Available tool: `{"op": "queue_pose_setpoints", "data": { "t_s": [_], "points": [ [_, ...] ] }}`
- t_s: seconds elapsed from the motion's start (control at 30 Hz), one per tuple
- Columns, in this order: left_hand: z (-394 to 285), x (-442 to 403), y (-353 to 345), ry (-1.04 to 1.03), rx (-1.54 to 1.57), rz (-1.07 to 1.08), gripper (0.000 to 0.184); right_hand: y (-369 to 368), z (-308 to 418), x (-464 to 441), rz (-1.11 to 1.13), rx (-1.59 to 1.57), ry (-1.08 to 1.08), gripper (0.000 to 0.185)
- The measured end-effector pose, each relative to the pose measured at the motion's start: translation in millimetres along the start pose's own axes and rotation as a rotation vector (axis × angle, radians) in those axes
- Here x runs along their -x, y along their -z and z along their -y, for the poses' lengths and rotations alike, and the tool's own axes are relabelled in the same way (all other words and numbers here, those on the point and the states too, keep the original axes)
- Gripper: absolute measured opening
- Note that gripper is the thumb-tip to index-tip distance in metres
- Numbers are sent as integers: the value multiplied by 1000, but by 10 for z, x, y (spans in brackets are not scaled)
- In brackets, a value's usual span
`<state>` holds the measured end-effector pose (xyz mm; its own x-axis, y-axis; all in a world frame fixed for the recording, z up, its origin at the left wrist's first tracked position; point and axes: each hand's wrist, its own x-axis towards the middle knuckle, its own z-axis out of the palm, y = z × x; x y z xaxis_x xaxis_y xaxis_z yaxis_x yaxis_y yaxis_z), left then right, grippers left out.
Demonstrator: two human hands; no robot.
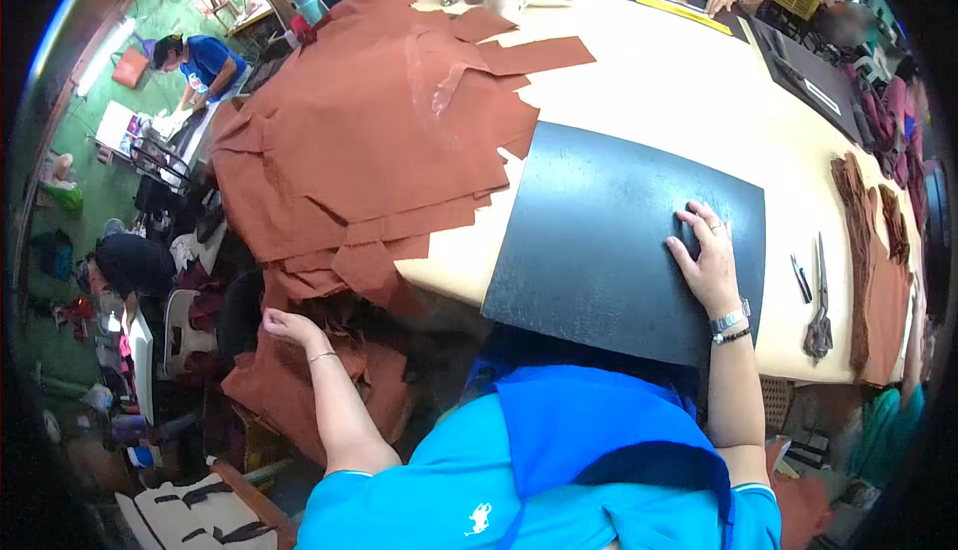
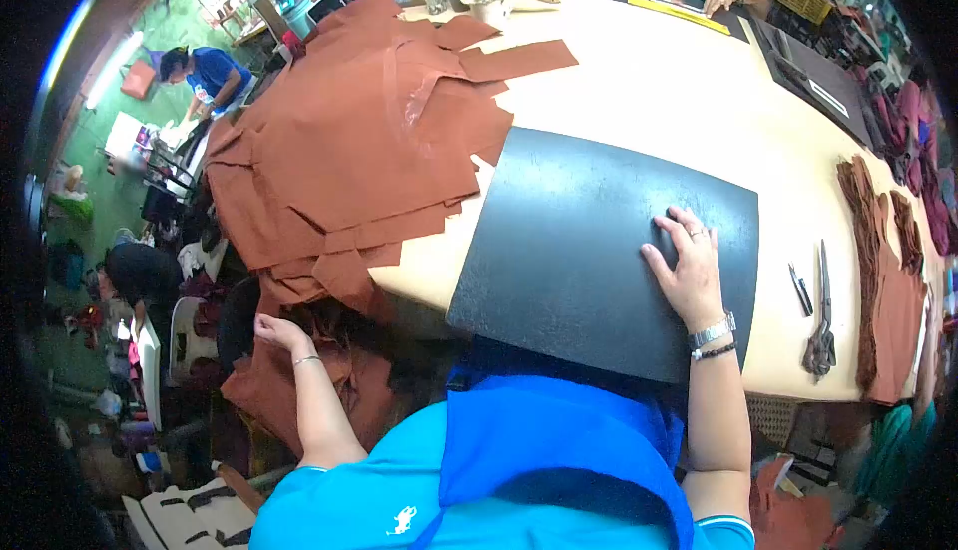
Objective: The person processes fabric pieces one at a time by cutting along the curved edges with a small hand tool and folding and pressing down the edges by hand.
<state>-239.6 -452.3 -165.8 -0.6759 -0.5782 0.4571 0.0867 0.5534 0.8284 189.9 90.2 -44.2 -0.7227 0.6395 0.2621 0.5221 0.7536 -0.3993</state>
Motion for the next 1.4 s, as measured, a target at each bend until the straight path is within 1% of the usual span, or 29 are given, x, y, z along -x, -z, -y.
{"op": "queue_pose_setpoints", "data": {
  "t_s": [0.03,0.1,0.17,0.23,0.3,0.4,0.43,0.5,0.53,0.57,0.63,0.67,0.7,0.77,0.87,0.93,0.97,1.0,1.03,1.07,1.1,1.13,1.17,1.2,1.27,1.3,1.33,1.37,1.4],
  "points": [
    [-424,23,-67,-151,89,-79,36,2,5,-16,0,-12,-1,41],
    [-1284,145,-127,-492,-4,-28,33,12,8,-4,4,-34,-13,41],
    [-1879,370,-276,-872,80,284,36,17,15,1,0,-57,-16,41],
    [-2512,885,-336,-1127,-135,573,42,39,20,3,-9,-68,-18,40],
    [-2654,1223,-514,-1226,-201,788,46,41,20,6,-19,-73,-11,40],
    [-2587,1247,-815,-1248,-258,825,42,48,19,8,-20,-83,-15,41],
    [-2557,1222,-919,-1226,-237,792,36,32,4,14,-20,-88,-19,41],
    [-2548,1206,-1061,-923,-14,823,32,40,5,16,-20,-89,-26,42],
    [-2732,1225,-1007,-791,58,819,32,42,11,15,-19,-91,-30,42],
    [-2644,1181,-1242,-684,442,784,30,42,17,20,-18,-93,-36,42],
    [-3026,1170,-1171,-482,432,861,30,52,19,19,-8,-92,-41,42],
    [-3033,1139,-1334,-544,504,835,30,54,22,17,-4,-92,-42,42],
    [-3231,1168,-1283,-482,432,866,30,56,15,13,-3,-91,-43,42],
    [-3470,1334,-1362,-489,572,753,30,23,-10,14,-4,-81,-37,42],
    [-3864,1775,-1322,-412,735,902,30,64,9,16,4,-74,-31,41],
    [-4171,2315,-926,-358,1010,1161,31,67,13,20,-31,-141,-47,42],
    [-4141,2605,-745,-512,987,1259,31,53,-32,15,-51,-175,-51,43],
    [-4136,2937,-530,-523,1203,1396,30,7,-128,3,-152,-296,-31,46],
    [-4006,3080,-278,-785,942,1572,25,47,-174,0,-243,-373,-74,47],
    [-3847,3265,-74,-950,910,1689,21,90,-217,-4,-336,-448,-115,47],
    [-3607,3392,46,-1126,873,1885,25,134,-279,-4,-430,-521,-156,48],
    [-3452,3425,185,-1378,824,1975,27,105,-405,-5,-509,-633,-236,47],
    [-3311,3362,322,-1407,727,2121,28,141,-496,-3,-532,-624,-245,47],
    [-3319,3237,430,-1344,702,2253,25,179,-585,2,-554,-614,-257,47],
    [-3285,2906,475,-1191,462,2443,35,261,-721,41,-533,-572,-260,49],
    [-3303,2717,487,-971,362,2517,35,317,-747,59,-528,-475,-232,49],
    [-3319,2543,472,-806,289,2518,34,373,-759,68,-520,-379,-202,49],
    [-3331,2373,431,-745,262,2478,33,403,-780,76,-509,-284,-170,49],
    [-3279,2243,378,-664,265,2425,30,411,-807,78,-485,-272,-216,50]
  ]
}}
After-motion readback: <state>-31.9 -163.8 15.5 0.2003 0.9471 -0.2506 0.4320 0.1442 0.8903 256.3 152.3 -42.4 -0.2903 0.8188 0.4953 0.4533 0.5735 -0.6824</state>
